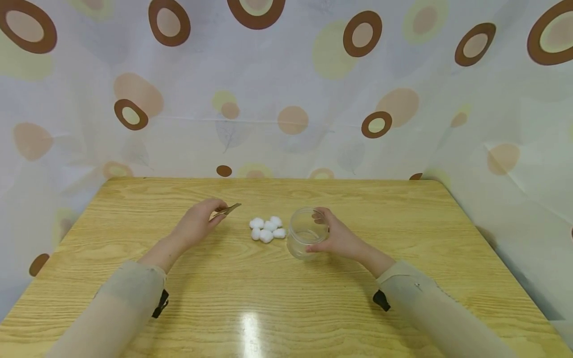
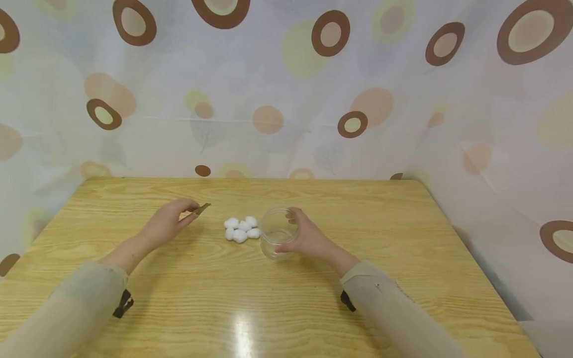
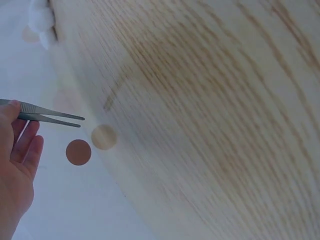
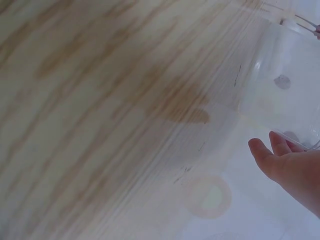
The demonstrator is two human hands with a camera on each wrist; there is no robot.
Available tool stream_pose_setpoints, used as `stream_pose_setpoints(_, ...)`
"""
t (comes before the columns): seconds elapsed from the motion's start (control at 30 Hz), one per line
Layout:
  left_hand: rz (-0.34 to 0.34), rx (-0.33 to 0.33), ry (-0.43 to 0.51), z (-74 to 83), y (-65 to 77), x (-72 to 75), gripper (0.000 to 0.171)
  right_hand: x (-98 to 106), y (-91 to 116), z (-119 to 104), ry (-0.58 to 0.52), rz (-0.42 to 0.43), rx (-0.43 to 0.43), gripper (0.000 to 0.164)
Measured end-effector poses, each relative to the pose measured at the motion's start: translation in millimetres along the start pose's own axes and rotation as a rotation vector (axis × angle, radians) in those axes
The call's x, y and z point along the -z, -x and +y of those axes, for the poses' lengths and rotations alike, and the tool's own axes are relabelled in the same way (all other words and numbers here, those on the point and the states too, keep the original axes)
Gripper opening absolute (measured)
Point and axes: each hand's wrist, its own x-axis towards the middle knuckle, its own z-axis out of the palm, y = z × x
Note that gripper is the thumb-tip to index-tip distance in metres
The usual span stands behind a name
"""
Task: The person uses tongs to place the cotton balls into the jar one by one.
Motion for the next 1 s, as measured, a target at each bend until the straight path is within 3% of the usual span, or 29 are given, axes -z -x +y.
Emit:
stream_pose_setpoints(0.33, 0.024, 0.061, 0.120, 2.6, -1.9, 1.5, 0.017, -0.9, 1.7, -0.8, -0.009, 0.005, 0.020, 0.104)
stream_pose_setpoints(0.67, 0.081, 0.309, 0.457, 0.4, -4.4, 4.3, 0.031, -0.5, 0.2, -0.1, -0.041, -0.016, -0.013, 0.101)
stream_pose_setpoints(1.0, 0.104, 0.445, 0.715, 1.7, -12.3, 6.9, 0.039, -0.4, 1.5, -2.0, -0.040, -0.013, -0.005, 0.099)
